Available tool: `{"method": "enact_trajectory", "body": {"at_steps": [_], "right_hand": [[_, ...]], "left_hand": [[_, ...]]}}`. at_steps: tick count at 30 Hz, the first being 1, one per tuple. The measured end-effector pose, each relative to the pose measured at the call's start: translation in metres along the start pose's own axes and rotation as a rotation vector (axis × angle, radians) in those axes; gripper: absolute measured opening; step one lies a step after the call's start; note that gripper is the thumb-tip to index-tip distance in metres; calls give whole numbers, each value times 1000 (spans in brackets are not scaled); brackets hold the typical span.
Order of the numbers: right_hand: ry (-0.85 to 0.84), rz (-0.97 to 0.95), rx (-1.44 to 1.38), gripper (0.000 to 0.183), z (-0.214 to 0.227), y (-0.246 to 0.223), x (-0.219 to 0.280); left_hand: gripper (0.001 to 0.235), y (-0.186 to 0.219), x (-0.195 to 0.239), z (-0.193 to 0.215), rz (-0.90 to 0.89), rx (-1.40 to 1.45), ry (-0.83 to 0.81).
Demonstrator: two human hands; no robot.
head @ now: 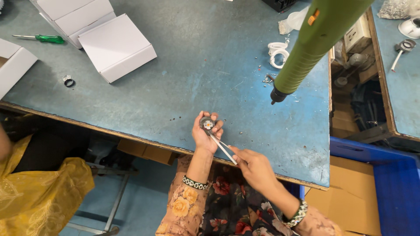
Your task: The person assembles a small cylindrical electronic component by inserting wires and tightening screws with a screwdriver. They handle the component and screwdriver repeatedly, adjusting internal parts and securing connections on a blue workbench.
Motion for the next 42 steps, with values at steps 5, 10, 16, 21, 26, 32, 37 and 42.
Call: {"method": "enact_trajectory", "body": {"at_steps": [5,10,16,21,26,32,37,42], "right_hand": [[-54,-14,163,34,12,-3,1],[-91,-2,327,34,21,-13,0],[-1,48,163,36,8,-11,6],[30,97,127,36,7,-2,7],[43,218,228,34,18,0,8],[21,449,523,40,31,4,4],[-23,638,638,54,40,6,3],[-146,752,691,66,53,12,-7]], "left_hand": [[26,2,7,-2,-92,-249,34],[29,1,9,-15,-169,-409,47],[29,3,7,-14,-145,-453,36],[29,4,5,-16,-112,-471,56],[29,0,4,-22,-125,-626,75],[30,-6,-6,-19,147,-777,89],[32,-9,-11,-13,300,-947,117],[34,-17,-14,-8,550,-988,14]]}}
Point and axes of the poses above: each hand's wrist, its own x-axis away from the middle knuckle, its own z-axis out of the back of the hand, y = z × x, the point moved 6 cm from there along -x, towards the middle knuckle, and after that the axes turned 8 degrees about -x, right-handed, at the moved point
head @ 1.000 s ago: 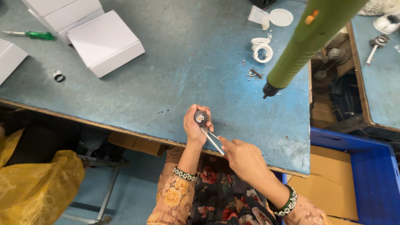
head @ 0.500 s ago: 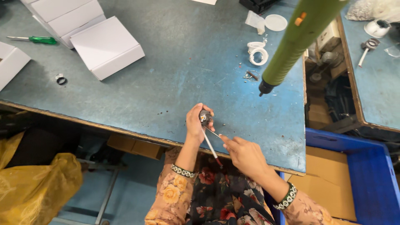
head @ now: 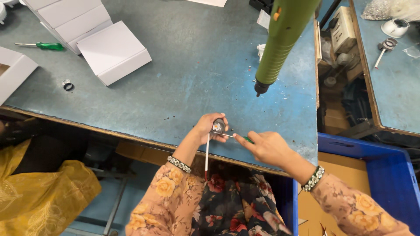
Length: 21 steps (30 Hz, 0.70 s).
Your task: The person assembles a small cylindrical electronic component by inserting wires and tightening screws with a screwdriver. They handle the component and screwdriver repeatedly, adjusting internal parts and securing connections on a blue workbench.
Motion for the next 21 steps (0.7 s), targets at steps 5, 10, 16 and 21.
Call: {"method": "enact_trajectory", "body": {"at_steps": [5,10,16,21], "right_hand": [[78,-195,-79,44,0,0,1],[71,-320,-166,35,0,-1,5],[112,-309,-231,35,11,-21,1],[70,-306,-264,39,16,-31,-3]], "left_hand": [[28,15,23,3,-196,160,-161],[34,16,58,-2,-258,215,-267],[36,11,68,-8,-223,-64,-106],[39,7,68,-12,-297,-78,-125]]}}
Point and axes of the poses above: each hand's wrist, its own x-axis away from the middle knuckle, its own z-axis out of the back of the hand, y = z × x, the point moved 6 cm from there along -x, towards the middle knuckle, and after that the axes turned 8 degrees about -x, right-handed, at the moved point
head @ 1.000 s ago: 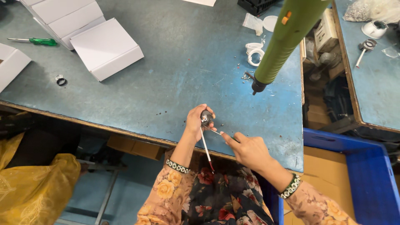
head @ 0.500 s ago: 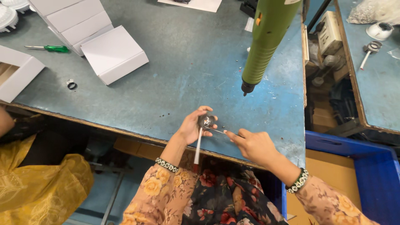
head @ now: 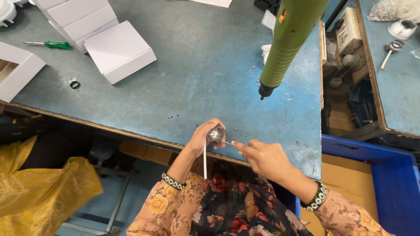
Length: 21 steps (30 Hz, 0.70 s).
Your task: The person assembles a small cylindrical electronic component by inserting wires and tightening screws with a screwdriver. They handle the component and screwdriver repeatedly, adjusting internal parts and securing connections on a blue workbench.
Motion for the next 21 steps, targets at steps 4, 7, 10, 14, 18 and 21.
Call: {"method": "enact_trajectory", "body": {"at_steps": [4,7,10,14,18,21], "right_hand": [[7,3,-15,39,11,-11,3],[-16,-65,-2,38,18,-18,7],[-39,-108,10,39,22,-25,11],[21,-67,-17,38,26,-34,14],[49,42,75,38,27,-43,13],[80,156,123,53,34,-47,17]], "left_hand": [[39,-4,7,1,67,23,-3],[34,3,10,-9,12,20,6],[31,10,13,-19,-60,59,79],[32,22,20,-25,-206,101,144],[34,25,30,-27,-102,93,115],[33,28,34,-30,-20,107,62]]}}
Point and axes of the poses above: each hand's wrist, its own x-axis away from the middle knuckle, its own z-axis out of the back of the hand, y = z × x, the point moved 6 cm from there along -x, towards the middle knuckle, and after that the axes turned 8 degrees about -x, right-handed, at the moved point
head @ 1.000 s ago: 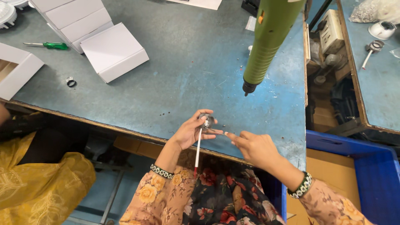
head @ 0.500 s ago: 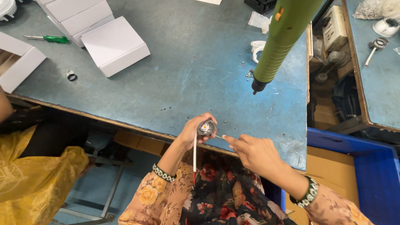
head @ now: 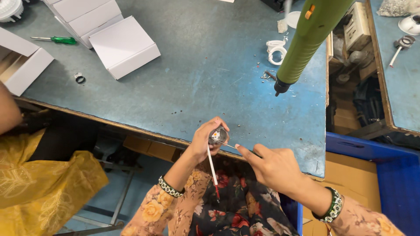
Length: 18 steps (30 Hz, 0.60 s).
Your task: The person assembles a small cylindrical electronic component by inserting wires and tightening screws with a screwdriver. They handle the component and screwdriver repeatedly, adjusting internal parts and securing connections on a blue workbench.
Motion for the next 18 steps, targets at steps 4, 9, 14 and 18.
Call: {"method": "enact_trajectory", "body": {"at_steps": [4,9,14,18], "right_hand": [[0,87,27,60,9,-4,-3],[-15,189,83,62,24,-9,-8],[-50,196,61,56,41,-10,-14],[-46,183,48,52,48,-12,-8]], "left_hand": [[34,6,8,-4,131,-5,-93],[36,15,23,-20,276,221,-351],[37,23,33,-26,317,151,-325],[35,37,43,-41,215,357,-408]]}}
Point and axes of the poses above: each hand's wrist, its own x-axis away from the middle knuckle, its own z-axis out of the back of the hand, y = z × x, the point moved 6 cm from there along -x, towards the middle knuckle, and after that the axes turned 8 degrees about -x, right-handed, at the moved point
